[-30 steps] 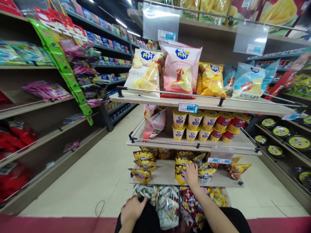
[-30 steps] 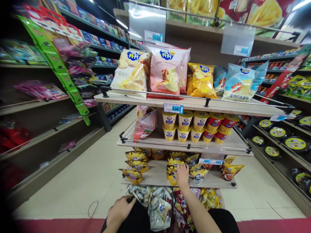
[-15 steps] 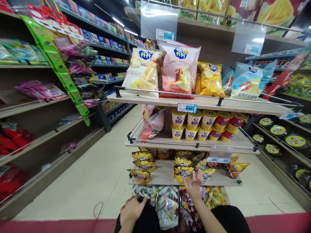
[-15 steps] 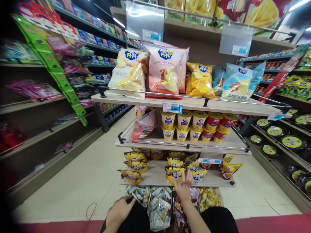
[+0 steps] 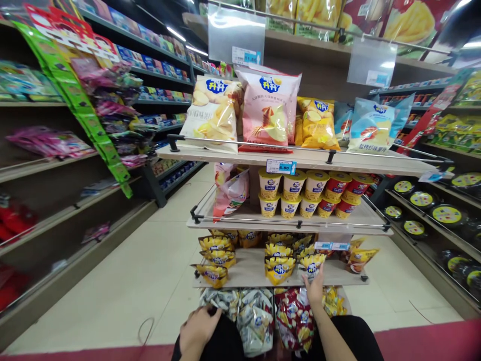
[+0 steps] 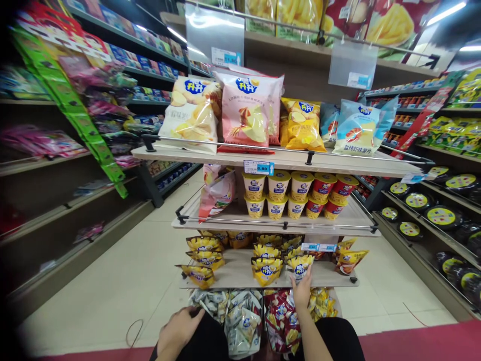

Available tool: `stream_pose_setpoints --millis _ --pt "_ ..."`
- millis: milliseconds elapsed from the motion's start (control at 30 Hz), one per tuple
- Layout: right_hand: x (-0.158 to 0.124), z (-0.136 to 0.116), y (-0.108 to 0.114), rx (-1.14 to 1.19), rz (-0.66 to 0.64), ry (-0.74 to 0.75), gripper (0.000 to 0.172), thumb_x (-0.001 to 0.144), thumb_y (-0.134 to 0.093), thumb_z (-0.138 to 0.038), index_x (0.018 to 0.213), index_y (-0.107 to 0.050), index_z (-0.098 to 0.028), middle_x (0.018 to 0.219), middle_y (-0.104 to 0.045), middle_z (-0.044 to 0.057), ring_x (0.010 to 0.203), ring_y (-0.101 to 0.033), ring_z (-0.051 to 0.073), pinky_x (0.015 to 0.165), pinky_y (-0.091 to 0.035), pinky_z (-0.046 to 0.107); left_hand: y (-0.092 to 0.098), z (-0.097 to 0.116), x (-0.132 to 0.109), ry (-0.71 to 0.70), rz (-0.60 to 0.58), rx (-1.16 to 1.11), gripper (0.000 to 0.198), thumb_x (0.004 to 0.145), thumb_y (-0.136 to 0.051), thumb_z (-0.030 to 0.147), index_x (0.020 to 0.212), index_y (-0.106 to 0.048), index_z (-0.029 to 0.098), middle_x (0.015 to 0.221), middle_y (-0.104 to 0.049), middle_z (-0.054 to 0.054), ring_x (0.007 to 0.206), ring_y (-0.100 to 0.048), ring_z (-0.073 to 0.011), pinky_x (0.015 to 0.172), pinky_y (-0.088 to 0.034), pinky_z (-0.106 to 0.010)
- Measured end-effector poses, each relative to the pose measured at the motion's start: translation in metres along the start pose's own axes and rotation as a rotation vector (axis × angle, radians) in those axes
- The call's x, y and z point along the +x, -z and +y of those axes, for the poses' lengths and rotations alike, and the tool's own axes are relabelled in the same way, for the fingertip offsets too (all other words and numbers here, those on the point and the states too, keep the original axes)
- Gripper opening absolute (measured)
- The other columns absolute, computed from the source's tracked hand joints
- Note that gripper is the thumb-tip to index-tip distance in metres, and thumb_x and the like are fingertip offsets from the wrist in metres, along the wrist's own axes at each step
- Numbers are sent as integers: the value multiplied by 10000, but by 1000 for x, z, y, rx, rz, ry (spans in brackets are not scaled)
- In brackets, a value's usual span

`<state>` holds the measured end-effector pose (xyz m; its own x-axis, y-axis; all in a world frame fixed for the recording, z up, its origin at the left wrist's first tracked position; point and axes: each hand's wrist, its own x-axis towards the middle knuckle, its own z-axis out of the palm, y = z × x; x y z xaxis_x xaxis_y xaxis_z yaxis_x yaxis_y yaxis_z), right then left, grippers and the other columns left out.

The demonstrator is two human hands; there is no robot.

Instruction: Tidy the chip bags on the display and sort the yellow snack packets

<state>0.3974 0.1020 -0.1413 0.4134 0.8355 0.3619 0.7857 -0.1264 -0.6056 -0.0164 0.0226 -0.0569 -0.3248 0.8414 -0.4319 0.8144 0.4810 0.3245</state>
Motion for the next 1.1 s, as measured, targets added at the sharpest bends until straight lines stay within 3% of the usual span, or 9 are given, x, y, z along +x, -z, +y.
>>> stream_pose_setpoints --millis 100,267,500,600,667,800,900,1000,1100 --pt "0 -16 -14 -47 54 -72 955 892 -312 -711 1541 -106 -42 1452 -352 333 1323 -434 438 984 -457 538 -1 3 0 -8 3 1 629 821 -365 595 1171 -688 184 1242 -692 -171 1221 -597 -364 1017 -434 -508" --pt "-1 -31 -29 -49 72 -222 957 892 -351 -671 1547 -21 -55 1451 -340 347 1233 -506 479 821 -527 528 0 4 -1 -11 6 6 623 813 -380 591 1182 -681 188 1243 -693 -165 1216 -600 -361 1012 -440 -506" --pt "-8 -14 -33 -47 128 -138 1057 836 -516 -649 1534 -11 -38 1481 -328 350 1366 -395 445 1049 -407 537 -2 0 0 -14 19 10 593 815 -387 575 1156 -692 198 1244 -694 -156 1218 -593 -360 1014 -435 -512" --pt "-14 -3 -23 -44 74 -150 1123 761 -613 -556 1545 6 -41 1514 -309 321 1375 -383 453 1075 -374 556 -2 -1 0 -19 23 5 584 819 -387 560 1159 -692 196 1259 -688 -149 1229 -585 -355 1018 -430 -506" --pt "-9 4 -7 -11 70 -169 1077 730 -598 -466 1557 -39 -62 1527 -319 281 1386 -368 448 1089 -355 564 -1 -2 0 -19 25 -4 590 820 -385 558 1167 -690 189 1265 -685 -152 1233 -582 -355 1019 -431 -505" --pt "36 15 40 261 206 -259 791 757 -470 -455 1461 -388 -104 1421 -502 211 1319 -480 364 1071 -411 477 2 -2 -2 -20 38 -9 612 816 -384 561 1180 -685 172 1253 -689 -164 1232 -583 -361 1016 -436 -509" --pt "92 15 68 477 98 -301 711 776 -466 -586 1272 -583 -90 1226 -647 206 1152 -600 339 1011 -465 455 3 0 -4 -19 39 -4 610 815 -385 551 1183 -686 170 1261 -684 -167 1239 -581 -361 1018 -438 -505" --pt "143 7 76 509 -19 -273 664 750 -583 -613 1171 -658 -104 1063 -715 167 960 -667 317 933 -510 457 4 3 -4 -18 30 -6 609 813 -384 560 1163 -698 174 1251 -691 -168 1231 -590 -361 1015 -445 -498" --pt "174 -5 68 509 -70 -232 543 811 -648 -546 1171 -658 -139 1106 -702 124 986 -660 272 971 -488 477 4 5 -4 -11 37 -5 614 805 -397 564 1168 -697 172 1268 -683 -165 1239 -585 -356 1020 -446 -496"
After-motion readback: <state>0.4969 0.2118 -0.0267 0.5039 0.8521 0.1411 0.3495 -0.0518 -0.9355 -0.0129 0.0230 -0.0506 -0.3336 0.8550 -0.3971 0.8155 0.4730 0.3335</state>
